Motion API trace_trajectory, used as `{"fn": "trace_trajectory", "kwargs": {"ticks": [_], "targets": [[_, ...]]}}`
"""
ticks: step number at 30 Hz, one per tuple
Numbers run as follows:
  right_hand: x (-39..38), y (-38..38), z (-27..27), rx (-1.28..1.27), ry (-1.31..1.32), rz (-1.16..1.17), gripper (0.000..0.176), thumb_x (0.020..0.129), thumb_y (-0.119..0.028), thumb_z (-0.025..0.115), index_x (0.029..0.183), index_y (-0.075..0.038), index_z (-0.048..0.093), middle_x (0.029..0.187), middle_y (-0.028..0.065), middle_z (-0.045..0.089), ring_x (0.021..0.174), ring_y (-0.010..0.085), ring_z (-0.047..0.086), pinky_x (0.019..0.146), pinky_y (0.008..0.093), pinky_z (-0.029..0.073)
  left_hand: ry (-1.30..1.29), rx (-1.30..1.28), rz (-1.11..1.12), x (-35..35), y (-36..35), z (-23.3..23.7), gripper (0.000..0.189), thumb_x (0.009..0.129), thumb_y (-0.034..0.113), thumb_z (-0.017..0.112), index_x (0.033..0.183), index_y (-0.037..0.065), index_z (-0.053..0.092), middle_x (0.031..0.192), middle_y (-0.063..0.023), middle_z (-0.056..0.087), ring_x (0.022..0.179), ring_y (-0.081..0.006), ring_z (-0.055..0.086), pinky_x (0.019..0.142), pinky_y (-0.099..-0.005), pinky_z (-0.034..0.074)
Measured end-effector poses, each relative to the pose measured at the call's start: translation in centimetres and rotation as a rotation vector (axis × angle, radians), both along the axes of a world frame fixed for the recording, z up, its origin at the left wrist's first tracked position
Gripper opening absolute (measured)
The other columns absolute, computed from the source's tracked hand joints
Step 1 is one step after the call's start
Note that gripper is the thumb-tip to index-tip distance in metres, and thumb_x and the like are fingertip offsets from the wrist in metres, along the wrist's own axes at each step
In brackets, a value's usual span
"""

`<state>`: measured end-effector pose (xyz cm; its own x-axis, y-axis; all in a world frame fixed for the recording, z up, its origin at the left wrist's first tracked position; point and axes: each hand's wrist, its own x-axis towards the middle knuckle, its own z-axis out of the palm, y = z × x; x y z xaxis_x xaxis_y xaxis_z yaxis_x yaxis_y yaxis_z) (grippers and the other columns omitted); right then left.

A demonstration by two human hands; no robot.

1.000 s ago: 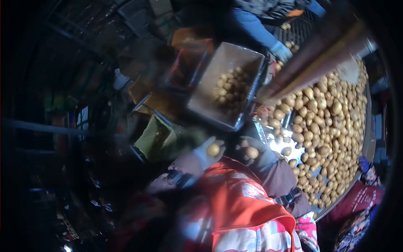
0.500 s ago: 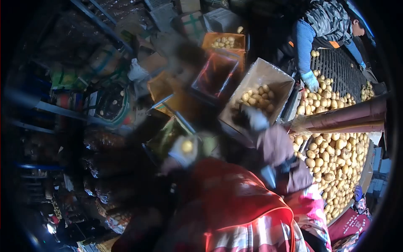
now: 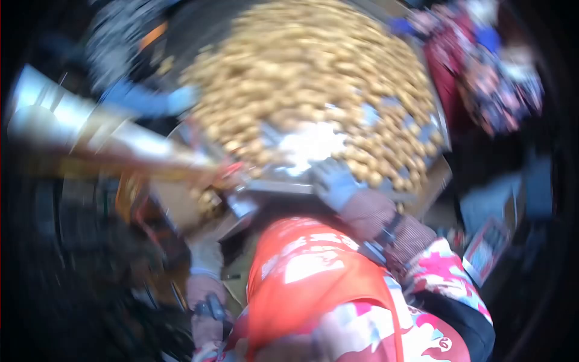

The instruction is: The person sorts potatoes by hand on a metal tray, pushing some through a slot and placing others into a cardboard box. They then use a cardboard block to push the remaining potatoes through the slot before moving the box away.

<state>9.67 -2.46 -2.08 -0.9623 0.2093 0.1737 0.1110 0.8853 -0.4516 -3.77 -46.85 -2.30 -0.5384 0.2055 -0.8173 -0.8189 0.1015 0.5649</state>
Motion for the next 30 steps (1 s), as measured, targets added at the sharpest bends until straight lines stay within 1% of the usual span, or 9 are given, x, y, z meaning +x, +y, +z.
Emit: {"fn": "trace_trajectory", "kwargs": {"ticks": [3, 5, 7, 12, 15, 17, 18, 22, 30], "targets": [[3.2, 1.5, -2.2, 0.080, 0.044, -0.196, 0.050, 0.079, -0.022, 0.069, 0.128, -0.015, 0.060, 0.125, 0.0124, 0.059, 0.126, 0.0347, 0.052, 0.105, 0.0546, 0.038, -0.279, 0.189, -0.142, 1.2, 14.5, 2.2, 0.044, 0.102, 0.038, 0.055, 0.132, 0.006, 0.057, 0.108, -0.0117, 0.070, 0.072, -0.0170, 0.066, 0.057, -0.0275, 0.056], [5.0, 3.4, -1.8, -0.003, 0.067, -0.273, 0.048, 0.079, -0.021, 0.068, 0.126, -0.018, 0.064, 0.132, 0.0109, 0.060, 0.128, 0.0339, 0.053, 0.105, 0.0571, 0.039, -0.318, 0.326, -0.361, 1.0, 20.2, 0.7, 0.050, 0.106, 0.039, 0.050, 0.140, 0.002, 0.052, 0.122, -0.0176, 0.069, 0.081, -0.0206, 0.070, 0.061, -0.0283, 0.057], [6.9, 4.5, -3.4, 0.105, 0.135, -0.368, 0.049, 0.078, -0.024, 0.069, 0.126, -0.022, 0.064, 0.133, 0.0100, 0.060, 0.127, 0.0339, 0.053, 0.104, 0.0563, 0.039, -0.280, 0.268, -0.428, 1.5, 26.0, 1.1, 0.052, 0.106, 0.041, 0.050, 0.139, 0.000, 0.051, 0.130, -0.0220, 0.064, 0.074, -0.0216, 0.072, 0.061, -0.0281, 0.061], [10.5, 6.7, -5.9, 0.108, 0.139, -0.413, 0.049, 0.076, -0.027, 0.071, 0.125, -0.023, 0.067, 0.130, 0.0087, 0.062, 0.127, 0.0298, 0.054, 0.105, 0.0528, 0.038, -0.230, 0.330, -0.687, 2.6, 34.2, -0.1, 0.055, 0.107, 0.044, 0.044, 0.138, -0.001, 0.049, 0.130, -0.0231, 0.063, 0.089, -0.0256, 0.072, 0.058, -0.0253, 0.058], [12.7, 7.3, -6.0, 0.015, 0.046, -0.522, 0.048, 0.076, -0.028, 0.069, 0.124, -0.023, 0.068, 0.128, 0.0083, 0.064, 0.126, 0.0276, 0.055, 0.107, 0.0510, 0.037, -0.058, 0.179, -0.808, 4.0, 36.8, -0.8, 0.055, 0.108, 0.046, 0.041, 0.138, 0.000, 0.050, 0.130, -0.0201, 0.065, 0.093, -0.0233, 0.069, 0.055, -0.0237, 0.053], [14.7, 8.3, -6.2, 0.144, 0.108, -0.527, 0.045, 0.076, -0.026, 0.068, 0.121, -0.022, 0.069, 0.127, 0.0072, 0.064, 0.124, 0.0262, 0.057, 0.107, 0.0497, 0.038, 0.094, 0.040, -0.868, 4.7, 37.7, -1.7, 0.055, 0.108, 0.047, 0.039, 0.138, 0.002, 0.050, 0.129, -0.0174, 0.066, 0.093, -0.0203, 0.066, 0.052, -0.0225, 0.048], [15.9, 8.6, -6.3, 0.211, 0.137, -0.525, 0.043, 0.076, -0.025, 0.068, 0.119, -0.022, 0.070, 0.127, 0.0067, 0.065, 0.123, 0.0255, 0.058, 0.107, 0.0490, 0.038, -0.060, -0.024, -0.745, 4.9, 38.4, -0.6, 0.054, 0.108, 0.047, 0.038, 0.137, 0.004, 0.052, 0.128, -0.0144, 0.067, 0.079, -0.0161, 0.063, 0.051, -0.0223, 0.044], [20.0, 9.9, -4.6, 0.132, 0.153, -0.653, 0.036, 0.078, -0.020, 0.066, 0.113, -0.017, 0.070, 0.120, 0.0066, 0.066, 0.118, 0.0274, 0.059, 0.106, 0.0486, 0.039, -0.064, -0.059, -0.728, 4.6, 38.4, -0.8, 0.054, 0.108, 0.049, 0.037, 0.137, 0.006, 0.052, 0.125, -0.0140, 0.069, 0.065, -0.0130, 0.058, 0.050, -0.0227, 0.043], [22.1, 15.9, -4.1, 0.069, 0.175, -0.934, 0.037, 0.082, -0.016, 0.062, 0.119, -0.014, 0.067, 0.120, 0.0104, 0.062, 0.114, 0.0316, 0.059, 0.101, 0.0492, 0.043, -0.094, -0.027, -0.670, 4.1, 38.1, -2.4, 0.056, 0.107, 0.050, 0.038, 0.137, 0.004, 0.050, 0.124, -0.0188, 0.068, 0.062, -0.0155, 0.057, 0.051, -0.0235, 0.048]]}}
